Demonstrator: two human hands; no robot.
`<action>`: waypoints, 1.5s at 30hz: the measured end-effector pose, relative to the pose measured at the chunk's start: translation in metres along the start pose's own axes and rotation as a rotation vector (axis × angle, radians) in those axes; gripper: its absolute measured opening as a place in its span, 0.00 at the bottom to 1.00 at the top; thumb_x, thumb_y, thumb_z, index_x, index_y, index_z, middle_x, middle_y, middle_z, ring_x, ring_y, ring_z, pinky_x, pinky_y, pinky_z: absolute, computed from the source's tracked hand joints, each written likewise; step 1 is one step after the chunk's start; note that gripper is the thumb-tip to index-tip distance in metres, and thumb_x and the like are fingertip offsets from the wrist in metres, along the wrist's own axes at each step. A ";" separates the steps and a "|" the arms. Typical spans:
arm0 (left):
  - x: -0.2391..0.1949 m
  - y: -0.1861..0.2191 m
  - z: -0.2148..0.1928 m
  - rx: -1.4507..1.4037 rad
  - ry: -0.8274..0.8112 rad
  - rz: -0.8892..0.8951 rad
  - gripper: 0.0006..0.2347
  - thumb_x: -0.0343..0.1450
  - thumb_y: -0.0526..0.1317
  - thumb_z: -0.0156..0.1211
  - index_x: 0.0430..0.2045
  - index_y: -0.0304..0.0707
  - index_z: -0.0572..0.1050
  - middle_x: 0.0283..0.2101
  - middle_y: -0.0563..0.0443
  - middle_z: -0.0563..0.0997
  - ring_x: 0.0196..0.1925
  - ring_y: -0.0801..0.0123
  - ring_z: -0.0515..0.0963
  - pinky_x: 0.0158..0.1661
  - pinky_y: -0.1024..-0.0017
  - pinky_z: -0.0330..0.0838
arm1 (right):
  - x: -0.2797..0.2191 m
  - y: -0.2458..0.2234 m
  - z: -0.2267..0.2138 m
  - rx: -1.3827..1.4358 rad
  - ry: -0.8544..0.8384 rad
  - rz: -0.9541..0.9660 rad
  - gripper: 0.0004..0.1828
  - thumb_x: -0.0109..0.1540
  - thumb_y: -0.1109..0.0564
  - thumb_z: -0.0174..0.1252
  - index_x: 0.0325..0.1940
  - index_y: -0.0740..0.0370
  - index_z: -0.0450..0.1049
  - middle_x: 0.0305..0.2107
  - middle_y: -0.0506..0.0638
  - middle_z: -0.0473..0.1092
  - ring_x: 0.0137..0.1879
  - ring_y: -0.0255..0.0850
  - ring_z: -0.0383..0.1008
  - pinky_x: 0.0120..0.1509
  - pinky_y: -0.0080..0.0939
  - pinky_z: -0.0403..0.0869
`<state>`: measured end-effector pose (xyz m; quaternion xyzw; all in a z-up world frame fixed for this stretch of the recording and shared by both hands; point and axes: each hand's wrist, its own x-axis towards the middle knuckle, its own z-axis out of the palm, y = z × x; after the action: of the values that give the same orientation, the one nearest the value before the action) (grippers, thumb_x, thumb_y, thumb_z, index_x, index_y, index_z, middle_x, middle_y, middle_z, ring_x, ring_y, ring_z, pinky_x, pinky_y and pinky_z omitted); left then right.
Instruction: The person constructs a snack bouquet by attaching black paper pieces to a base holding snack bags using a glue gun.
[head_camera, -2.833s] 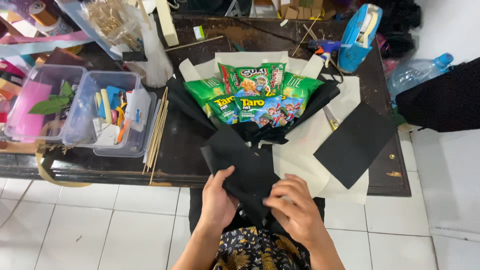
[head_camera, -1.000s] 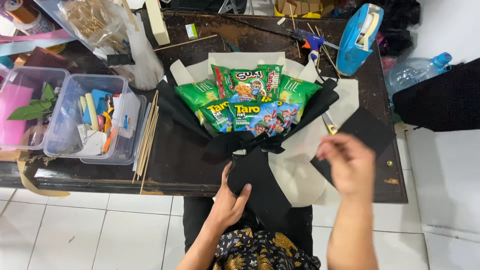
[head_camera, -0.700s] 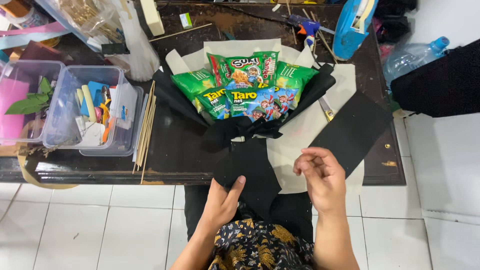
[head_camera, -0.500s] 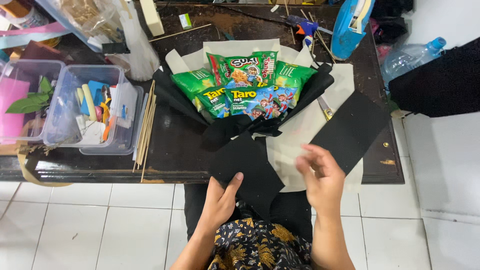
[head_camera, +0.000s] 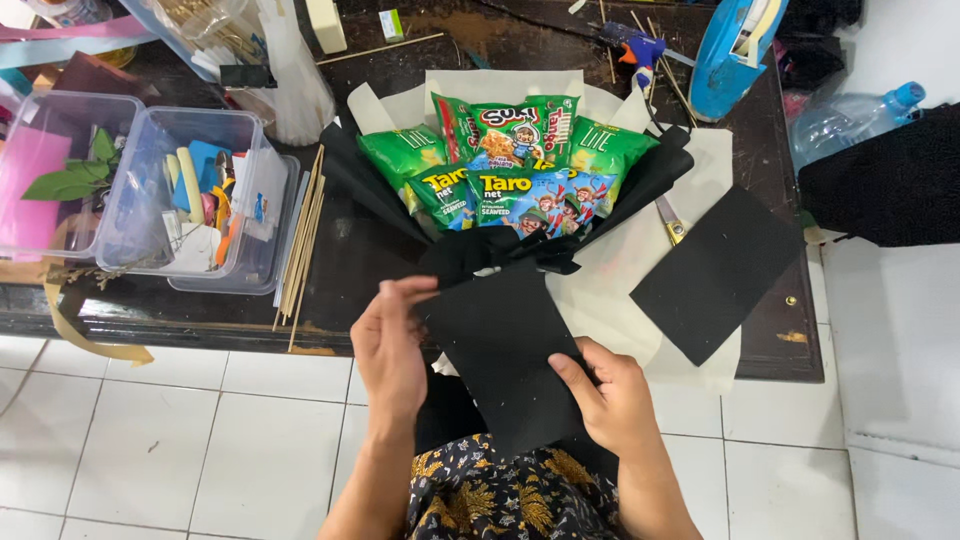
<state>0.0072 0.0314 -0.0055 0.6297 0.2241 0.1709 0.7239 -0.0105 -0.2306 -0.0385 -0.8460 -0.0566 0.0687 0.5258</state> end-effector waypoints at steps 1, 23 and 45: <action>0.001 0.010 -0.001 -0.137 -0.246 0.057 0.21 0.79 0.54 0.57 0.56 0.34 0.74 0.43 0.45 0.71 0.45 0.63 0.71 0.43 0.66 0.68 | 0.000 -0.001 0.001 -0.025 -0.008 -0.007 0.26 0.72 0.47 0.63 0.26 0.55 0.59 0.20 0.40 0.46 0.28 0.33 0.47 0.33 0.38 0.52; 0.003 0.033 -0.016 0.197 -0.613 0.146 0.52 0.60 0.63 0.73 0.78 0.44 0.52 0.73 0.48 0.77 0.73 0.62 0.81 0.34 0.78 0.67 | 0.003 0.017 -0.002 -0.037 0.067 -0.003 0.30 0.73 0.45 0.59 0.27 0.52 0.48 0.22 0.38 0.42 0.30 0.32 0.43 0.33 0.38 0.47; -0.046 0.021 0.014 -0.197 -1.015 0.115 0.50 0.75 0.63 0.64 0.82 0.35 0.37 0.87 0.33 0.44 0.90 0.49 0.44 0.79 0.51 0.56 | 0.011 -0.059 0.031 -0.402 0.419 -0.894 0.09 0.70 0.57 0.62 0.39 0.60 0.84 0.33 0.50 0.79 0.33 0.42 0.76 0.40 0.46 0.74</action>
<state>-0.0228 -0.0018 0.0218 0.5736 -0.2072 -0.0962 0.7867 -0.0064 -0.1752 0.0005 -0.8189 -0.3175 -0.3448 0.3313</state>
